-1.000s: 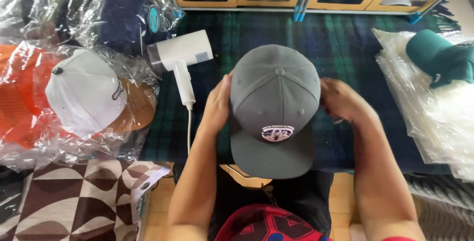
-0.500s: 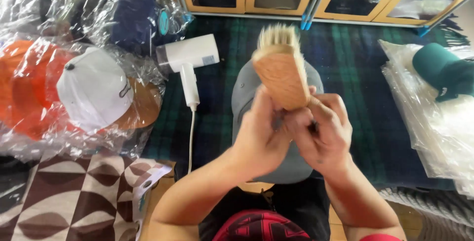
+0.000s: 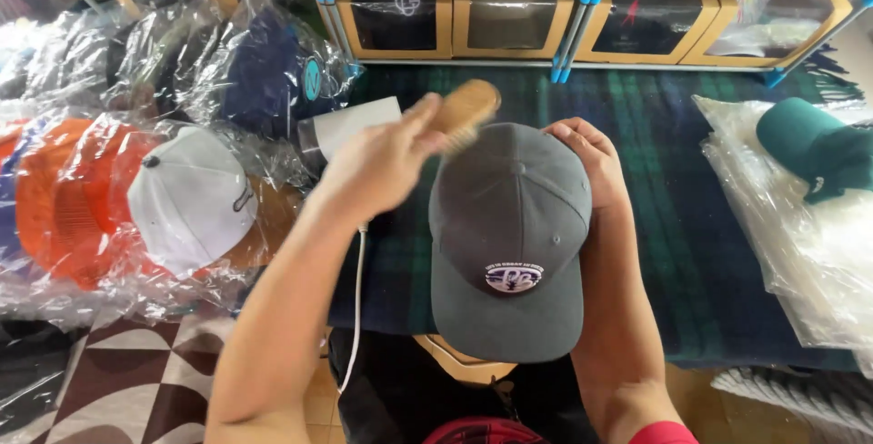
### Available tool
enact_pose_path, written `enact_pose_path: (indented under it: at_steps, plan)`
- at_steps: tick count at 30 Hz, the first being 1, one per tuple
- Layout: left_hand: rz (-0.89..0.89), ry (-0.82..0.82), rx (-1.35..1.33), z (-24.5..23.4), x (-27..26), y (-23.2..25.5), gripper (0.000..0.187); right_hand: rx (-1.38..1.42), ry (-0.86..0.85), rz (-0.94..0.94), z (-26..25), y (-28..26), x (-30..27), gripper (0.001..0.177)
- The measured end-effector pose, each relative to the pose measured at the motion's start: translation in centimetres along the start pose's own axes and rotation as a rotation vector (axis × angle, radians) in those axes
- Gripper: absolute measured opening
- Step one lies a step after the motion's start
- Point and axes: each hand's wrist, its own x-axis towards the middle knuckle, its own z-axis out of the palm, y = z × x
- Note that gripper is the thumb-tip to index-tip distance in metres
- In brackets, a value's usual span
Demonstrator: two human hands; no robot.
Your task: Brushing a grey baseball cap with a wooden brush to clean its exterior and interior surfaces.
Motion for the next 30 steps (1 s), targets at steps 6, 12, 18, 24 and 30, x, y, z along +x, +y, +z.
enact_pose_path:
  at_steps: [6, 12, 18, 24, 30]
  plan:
    - [0.577, 0.093, -0.364, -0.7, 0.5, 3.9, 0.045, 0.057, 0.076, 0.001, -3.0, 4.1, 3.6, 0.016]
    - [0.065, -0.369, 0.058, 4.0, 12.5, 4.3, 0.038, 0.043, 0.041, 0.087, -3.5, 7.4, 3.4, 0.016]
    - [-0.063, -0.682, 0.222, 6.3, 15.3, -2.0, 0.059, 0.075, -0.01, 0.151, -3.9, 8.0, 2.5, 0.016]
    - [-0.051, -0.411, 0.165, 5.0, 8.0, -6.8, 0.035, 0.045, -0.049, 0.134, -4.6, 9.6, 3.6, 0.018]
    - [0.265, -0.223, -0.118, -2.9, 0.4, 6.6, 0.047, -1.743, -0.293, 0.151, -7.3, 12.8, 9.0, 0.03]
